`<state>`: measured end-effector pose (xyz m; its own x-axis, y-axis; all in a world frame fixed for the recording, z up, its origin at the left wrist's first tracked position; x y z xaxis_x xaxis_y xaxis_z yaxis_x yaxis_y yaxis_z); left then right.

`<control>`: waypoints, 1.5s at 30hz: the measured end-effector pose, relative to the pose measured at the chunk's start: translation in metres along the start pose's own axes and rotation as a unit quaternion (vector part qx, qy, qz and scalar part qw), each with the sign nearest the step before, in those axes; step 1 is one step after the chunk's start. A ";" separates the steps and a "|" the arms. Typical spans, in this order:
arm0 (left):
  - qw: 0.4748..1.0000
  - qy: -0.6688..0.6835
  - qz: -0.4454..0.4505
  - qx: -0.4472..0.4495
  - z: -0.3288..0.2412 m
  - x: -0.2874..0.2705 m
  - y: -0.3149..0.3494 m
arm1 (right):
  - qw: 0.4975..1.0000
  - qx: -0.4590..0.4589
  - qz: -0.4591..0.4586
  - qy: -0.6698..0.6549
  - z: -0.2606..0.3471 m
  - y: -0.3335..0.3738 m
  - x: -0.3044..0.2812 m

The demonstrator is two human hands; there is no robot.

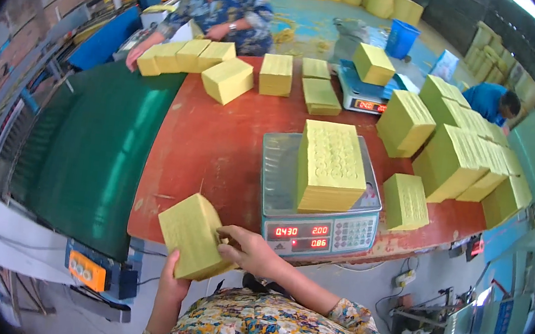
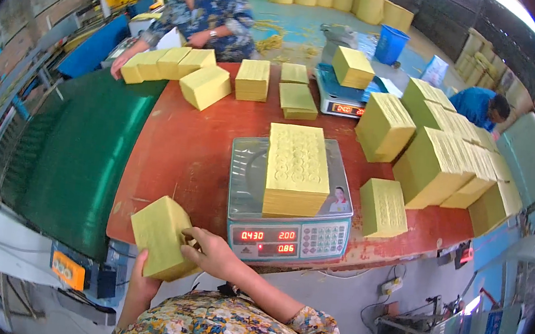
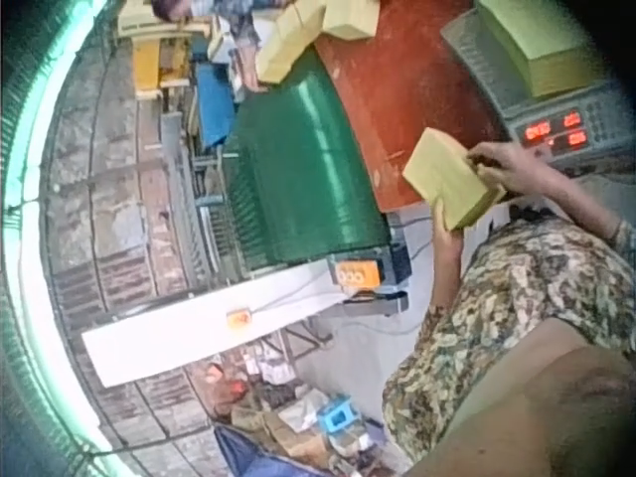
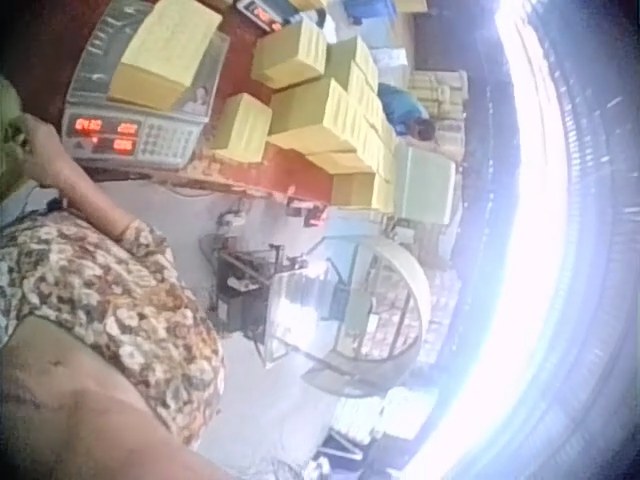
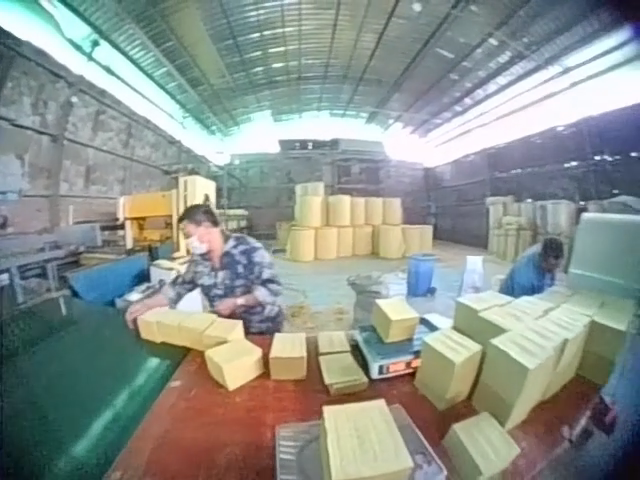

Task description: Weighing stacks of yellow paper, adjusting the count to reach a target weight, and then bundling them using an automated machine.

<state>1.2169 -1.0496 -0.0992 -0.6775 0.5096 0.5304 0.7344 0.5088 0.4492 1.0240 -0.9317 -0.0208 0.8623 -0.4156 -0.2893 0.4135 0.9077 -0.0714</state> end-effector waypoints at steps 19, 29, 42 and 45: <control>0.967 -0.090 0.202 0.124 -0.125 0.281 -0.060 | 0.936 -0.045 -0.326 -0.122 0.102 0.024 -0.220; 0.953 -0.200 0.227 0.008 -0.095 0.397 -0.105 | 0.935 0.048 -0.267 -0.227 0.024 0.015 -0.329; 0.943 -0.281 0.178 0.022 -0.090 0.404 -0.114 | 0.933 0.058 -0.266 -0.236 -0.003 0.013 -0.337; 0.939 -0.289 0.187 0.022 -0.085 0.412 -0.117 | 0.928 0.063 -0.282 -0.237 -0.009 0.015 -0.343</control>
<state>0.8552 -0.9585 0.1277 -0.2906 0.9431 0.1615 0.9317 0.2405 0.2723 0.7317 -0.7755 0.0682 0.5183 -0.8281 0.2135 0.8428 0.5370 0.0368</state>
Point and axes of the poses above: each hand's wrist, its own y-axis away from the middle knuckle, its own x-axis out of the palm, z = x × y, the point moved 4 cm from there along -y, towards the middle knuckle, and after that the axes turned 7 degrees about -y, right-handed, at the moved point
